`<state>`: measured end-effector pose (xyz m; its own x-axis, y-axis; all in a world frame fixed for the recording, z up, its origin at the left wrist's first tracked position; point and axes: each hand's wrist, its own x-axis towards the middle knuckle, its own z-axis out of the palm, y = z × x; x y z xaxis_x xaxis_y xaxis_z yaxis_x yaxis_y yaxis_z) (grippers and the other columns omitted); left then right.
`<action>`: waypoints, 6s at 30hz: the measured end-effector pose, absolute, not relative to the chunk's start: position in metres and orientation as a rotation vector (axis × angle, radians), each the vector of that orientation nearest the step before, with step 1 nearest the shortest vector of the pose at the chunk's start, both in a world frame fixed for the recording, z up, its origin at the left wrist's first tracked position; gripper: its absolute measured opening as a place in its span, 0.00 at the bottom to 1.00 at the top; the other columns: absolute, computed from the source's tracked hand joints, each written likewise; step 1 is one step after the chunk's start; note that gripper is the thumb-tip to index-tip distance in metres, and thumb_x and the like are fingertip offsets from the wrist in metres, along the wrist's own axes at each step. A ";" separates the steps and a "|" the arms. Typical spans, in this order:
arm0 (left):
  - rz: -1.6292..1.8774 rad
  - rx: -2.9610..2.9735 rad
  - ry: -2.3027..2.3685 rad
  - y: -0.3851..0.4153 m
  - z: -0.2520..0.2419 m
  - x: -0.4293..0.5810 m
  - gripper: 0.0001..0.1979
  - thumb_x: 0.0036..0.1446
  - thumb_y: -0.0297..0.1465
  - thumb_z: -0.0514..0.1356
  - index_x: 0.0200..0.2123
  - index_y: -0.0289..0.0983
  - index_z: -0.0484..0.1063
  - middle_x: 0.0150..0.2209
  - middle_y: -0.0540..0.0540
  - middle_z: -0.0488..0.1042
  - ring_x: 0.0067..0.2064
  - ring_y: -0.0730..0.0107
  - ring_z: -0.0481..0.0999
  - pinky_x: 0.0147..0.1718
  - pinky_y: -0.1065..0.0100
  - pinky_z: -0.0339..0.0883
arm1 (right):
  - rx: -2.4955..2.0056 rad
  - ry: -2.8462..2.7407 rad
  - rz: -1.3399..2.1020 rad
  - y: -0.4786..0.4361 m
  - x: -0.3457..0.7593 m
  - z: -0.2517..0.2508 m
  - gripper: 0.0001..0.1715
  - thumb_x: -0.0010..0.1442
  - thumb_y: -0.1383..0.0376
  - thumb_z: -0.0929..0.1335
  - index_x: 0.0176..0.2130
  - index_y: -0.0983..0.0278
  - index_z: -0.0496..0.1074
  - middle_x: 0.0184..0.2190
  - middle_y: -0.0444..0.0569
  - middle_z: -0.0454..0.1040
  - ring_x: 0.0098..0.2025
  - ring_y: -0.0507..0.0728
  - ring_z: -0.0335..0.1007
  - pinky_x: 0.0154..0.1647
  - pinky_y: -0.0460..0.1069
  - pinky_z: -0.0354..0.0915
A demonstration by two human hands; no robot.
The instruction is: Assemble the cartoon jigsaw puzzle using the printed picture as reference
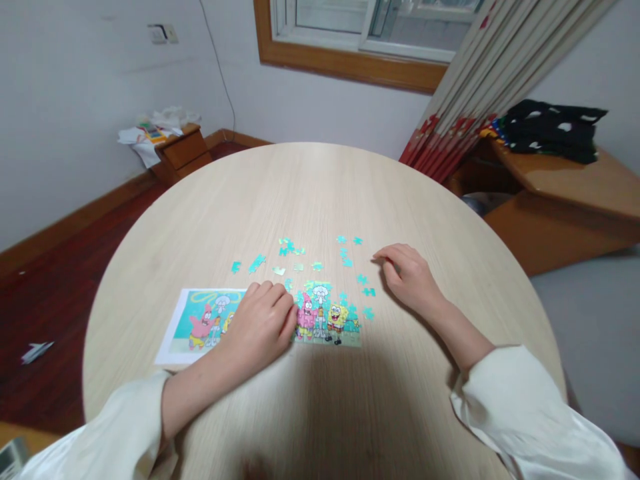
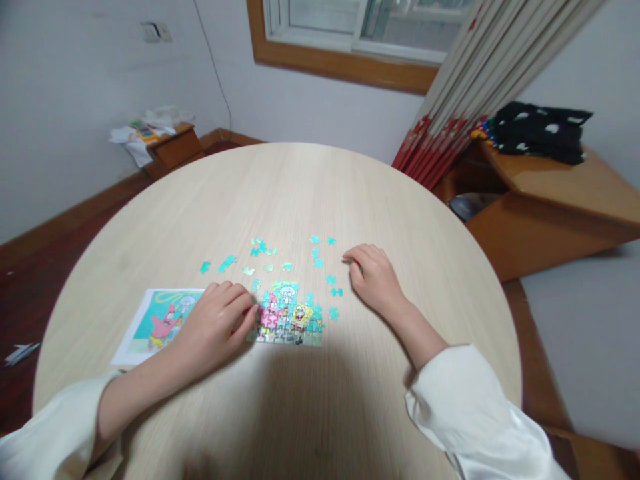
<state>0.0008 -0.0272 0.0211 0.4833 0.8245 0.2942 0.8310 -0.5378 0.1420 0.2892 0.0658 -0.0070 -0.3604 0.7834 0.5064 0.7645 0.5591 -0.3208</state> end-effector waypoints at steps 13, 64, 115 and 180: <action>-0.536 -2.666 -1.530 -0.027 0.022 0.003 0.12 0.64 0.27 0.49 0.32 0.36 0.70 0.32 0.43 0.72 0.35 0.63 0.67 0.34 0.62 0.59 | -1.002 -2.465 0.310 0.081 0.221 0.011 0.14 0.65 0.68 0.61 0.42 0.62 0.75 0.41 0.53 0.76 0.45 0.59 0.70 0.49 0.57 0.67; -0.625 -2.919 -1.361 -0.042 0.010 0.018 0.14 0.65 0.26 0.46 0.46 0.33 0.70 0.47 0.39 0.76 0.50 0.60 0.74 0.56 0.52 0.64 | -1.201 -2.436 0.438 0.091 0.246 0.009 0.05 0.59 0.65 0.68 0.37 0.62 0.75 0.36 0.53 0.76 0.37 0.59 0.73 0.39 0.56 0.70; -0.681 -2.910 -1.322 -0.039 0.013 0.019 0.13 0.63 0.25 0.49 0.40 0.30 0.73 0.43 0.37 0.76 0.46 0.57 0.74 0.52 0.52 0.69 | -0.614 -2.955 1.370 0.107 0.152 0.054 0.12 0.57 0.76 0.65 0.35 0.69 0.78 0.30 0.48 0.77 0.32 0.50 0.68 0.37 0.46 0.61; -0.584 -2.914 -1.336 -0.037 0.007 0.021 0.11 0.61 0.22 0.50 0.37 0.32 0.73 0.40 0.39 0.76 0.42 0.60 0.75 0.48 0.55 0.69 | -1.041 -2.428 1.269 0.115 0.176 0.043 0.03 0.53 0.68 0.67 0.31 0.66 0.72 0.28 0.48 0.74 0.32 0.52 0.67 0.35 0.48 0.63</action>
<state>0.0210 -0.0375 0.0067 0.6007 0.7519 0.2717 0.7102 -0.6579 0.2505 0.1758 0.1151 0.0430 -0.7285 0.6724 -0.1309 0.4914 0.3798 -0.7838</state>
